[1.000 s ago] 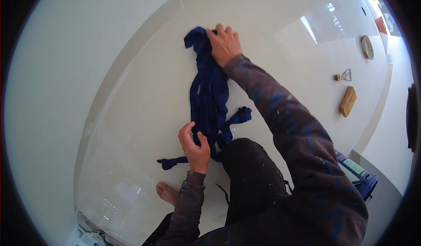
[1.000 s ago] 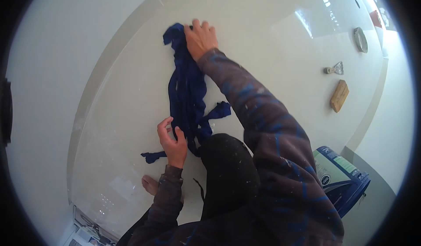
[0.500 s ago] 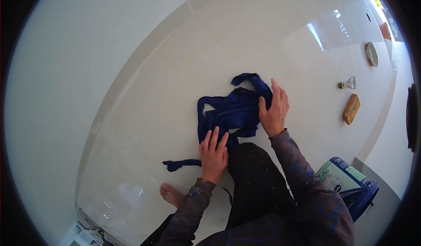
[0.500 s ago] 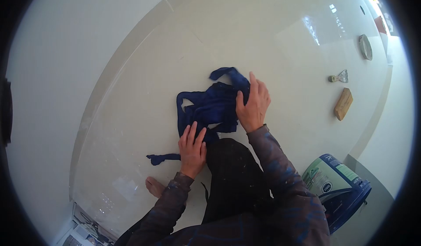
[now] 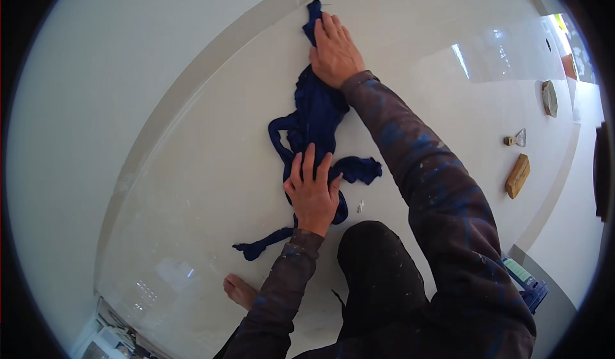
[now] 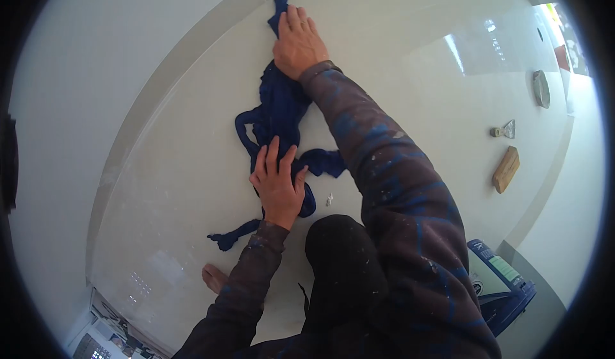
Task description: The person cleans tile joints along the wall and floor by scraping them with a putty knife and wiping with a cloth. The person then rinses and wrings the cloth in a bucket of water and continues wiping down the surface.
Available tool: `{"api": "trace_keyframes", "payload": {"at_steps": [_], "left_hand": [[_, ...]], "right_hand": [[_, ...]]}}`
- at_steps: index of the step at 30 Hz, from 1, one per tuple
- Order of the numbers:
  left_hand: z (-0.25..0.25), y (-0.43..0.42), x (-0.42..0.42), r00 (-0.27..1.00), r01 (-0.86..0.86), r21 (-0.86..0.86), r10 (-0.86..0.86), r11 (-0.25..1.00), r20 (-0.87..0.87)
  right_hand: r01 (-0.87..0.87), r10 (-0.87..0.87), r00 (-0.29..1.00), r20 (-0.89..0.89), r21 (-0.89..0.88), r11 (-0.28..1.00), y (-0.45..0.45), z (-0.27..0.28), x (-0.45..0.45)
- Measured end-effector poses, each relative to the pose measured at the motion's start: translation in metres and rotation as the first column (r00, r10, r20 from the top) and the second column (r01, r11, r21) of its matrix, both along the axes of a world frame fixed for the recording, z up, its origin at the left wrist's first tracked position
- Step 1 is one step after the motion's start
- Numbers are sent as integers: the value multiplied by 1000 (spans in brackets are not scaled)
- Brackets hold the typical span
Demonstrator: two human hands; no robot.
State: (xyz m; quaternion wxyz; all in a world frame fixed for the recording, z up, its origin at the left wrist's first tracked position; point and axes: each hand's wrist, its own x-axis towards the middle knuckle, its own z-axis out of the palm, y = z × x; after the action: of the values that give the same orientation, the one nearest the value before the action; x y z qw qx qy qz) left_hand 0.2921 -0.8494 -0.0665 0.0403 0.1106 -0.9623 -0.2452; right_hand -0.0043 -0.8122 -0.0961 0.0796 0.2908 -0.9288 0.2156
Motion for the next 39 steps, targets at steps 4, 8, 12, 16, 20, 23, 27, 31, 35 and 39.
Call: {"api": "trace_keyframes", "payload": {"at_steps": [4, 8, 12, 16, 20, 23, 27, 31, 35, 39], "left_hand": [[2, -9, 7, 976, -180, 100, 191, 979, -107], [9, -24, 67, 932, -357, 13, 357, 934, -63], [18, -45, 107, 955, -297, 133, 296, 946, 27], [19, -53, 33, 970, -117, 371, 186, 921, -156], [29, -81, -70, 988, 91, 374, -36, 923, -150], [47, -136, -96, 963, 250, 389, -268, 887, -9], [37, -216, -54, 879, 468, 249, -475, 848, -37], [12, -259, -27, 761, 649, 47, -646, 759, -62], [8, -263, -25, 744, 663, -14, -661, 749, -95], [0, -266, -23, 723, 683, -21, -680, 730, -119]], "right_hand": [[-217, 214, 976, -46, -58, 974, -56, 8, 49], [-425, 454, 873, 179, -179, 887, -79, 29, 159], [-65, 248, 903, 351, -459, 886, -25, 37, 178], [466, -209, 860, 466, -550, 692, 17, 47, 112], [560, -394, 827, 402, -529, 637, 22, 29, -1], [509, -404, 859, 313, -459, 728, -16, 21, -63], [554, -508, 832, 222, -360, 750, -74, 26, -72], [565, -529, 820, 218, -453, 689, -97, 15, -45], [514, -473, 855, 213, -481, 710, -145, 10, 14], [486, -385, 874, 296, -542, 686, -161, 20, 46]]}}
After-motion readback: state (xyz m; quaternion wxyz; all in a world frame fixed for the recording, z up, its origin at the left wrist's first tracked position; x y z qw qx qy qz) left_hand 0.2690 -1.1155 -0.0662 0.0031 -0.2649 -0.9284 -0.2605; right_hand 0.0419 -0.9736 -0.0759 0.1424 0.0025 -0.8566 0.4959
